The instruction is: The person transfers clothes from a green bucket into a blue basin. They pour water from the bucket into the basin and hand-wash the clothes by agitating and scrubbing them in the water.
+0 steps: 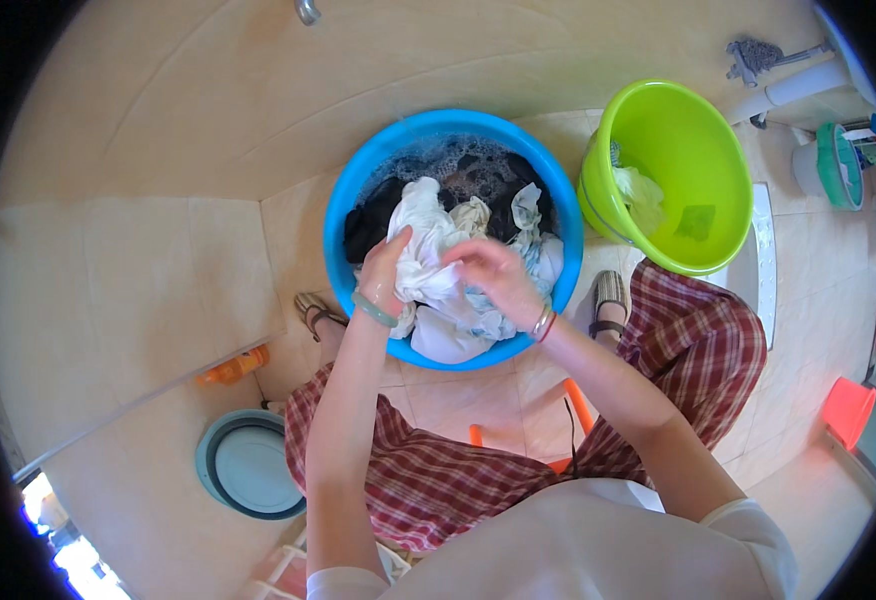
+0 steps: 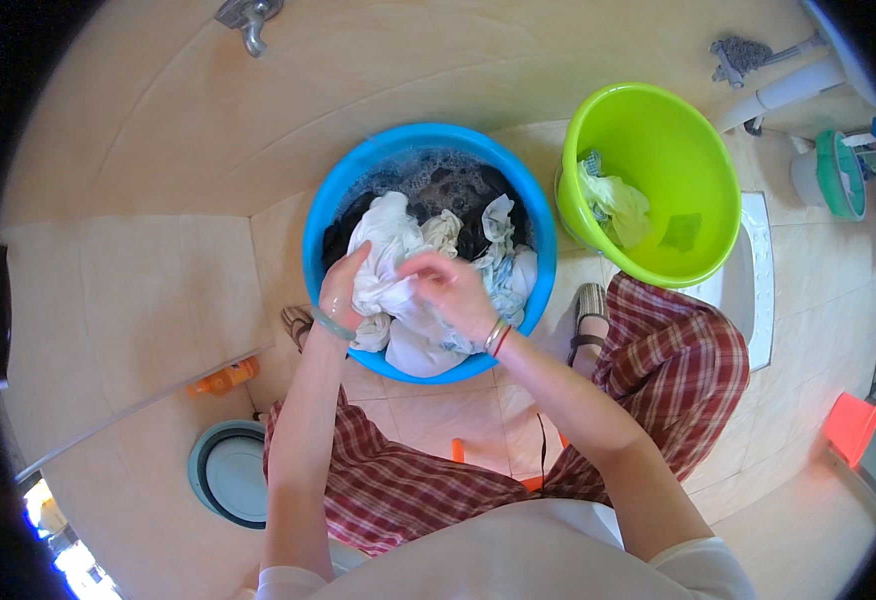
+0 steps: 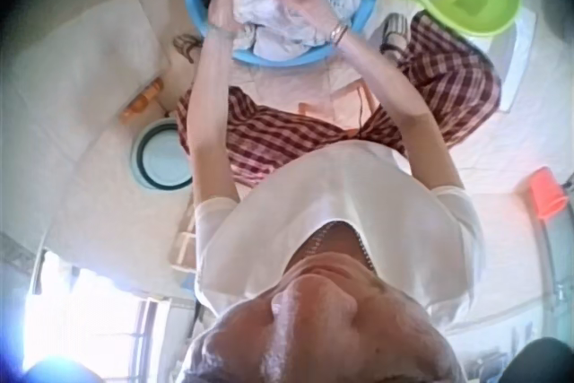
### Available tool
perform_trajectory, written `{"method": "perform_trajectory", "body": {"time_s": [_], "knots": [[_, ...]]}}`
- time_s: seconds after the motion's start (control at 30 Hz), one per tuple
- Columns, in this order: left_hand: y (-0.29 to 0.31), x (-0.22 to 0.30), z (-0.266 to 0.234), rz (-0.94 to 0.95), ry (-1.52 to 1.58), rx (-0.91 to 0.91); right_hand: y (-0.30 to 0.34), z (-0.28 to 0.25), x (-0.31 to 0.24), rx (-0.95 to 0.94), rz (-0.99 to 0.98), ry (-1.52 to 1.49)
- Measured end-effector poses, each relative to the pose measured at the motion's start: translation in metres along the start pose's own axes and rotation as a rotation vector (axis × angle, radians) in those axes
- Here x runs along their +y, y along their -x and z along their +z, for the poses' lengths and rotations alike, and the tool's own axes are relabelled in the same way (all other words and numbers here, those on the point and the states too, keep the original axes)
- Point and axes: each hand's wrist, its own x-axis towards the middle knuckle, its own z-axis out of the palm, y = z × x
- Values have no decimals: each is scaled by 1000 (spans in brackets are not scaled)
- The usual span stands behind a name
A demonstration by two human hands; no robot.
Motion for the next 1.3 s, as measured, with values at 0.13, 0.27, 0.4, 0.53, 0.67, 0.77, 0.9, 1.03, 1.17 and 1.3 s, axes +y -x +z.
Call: {"method": "perform_trajectory", "body": {"time_s": [0.13,0.27,0.4,0.53,0.67,0.77,0.9,1.03,1.17,1.3], "knots": [[51,28,51,93,69,-139,-32,-30,31,248,-27,454],[71,54,58,139,36,-211,-61,-38,38,-56,-56,291],[45,72,26,96,21,-276,-72,-75,25,10,232,-651],[-10,48,-35,17,119,-166,-95,-66,-18,342,149,-438],[-61,28,-60,257,199,89,-126,-97,11,363,94,-36],[-92,18,-45,443,282,116,-149,-119,45,283,4,500],[-133,-16,-46,580,-136,111,-167,-70,52,173,34,828],[-172,-43,-47,493,-765,395,-176,-34,77,138,-26,1507],[-190,-54,-63,485,-704,412,-186,-22,100,-38,51,1611],[-204,-57,-70,437,-588,312,-211,-46,154,-99,159,1455]]}}
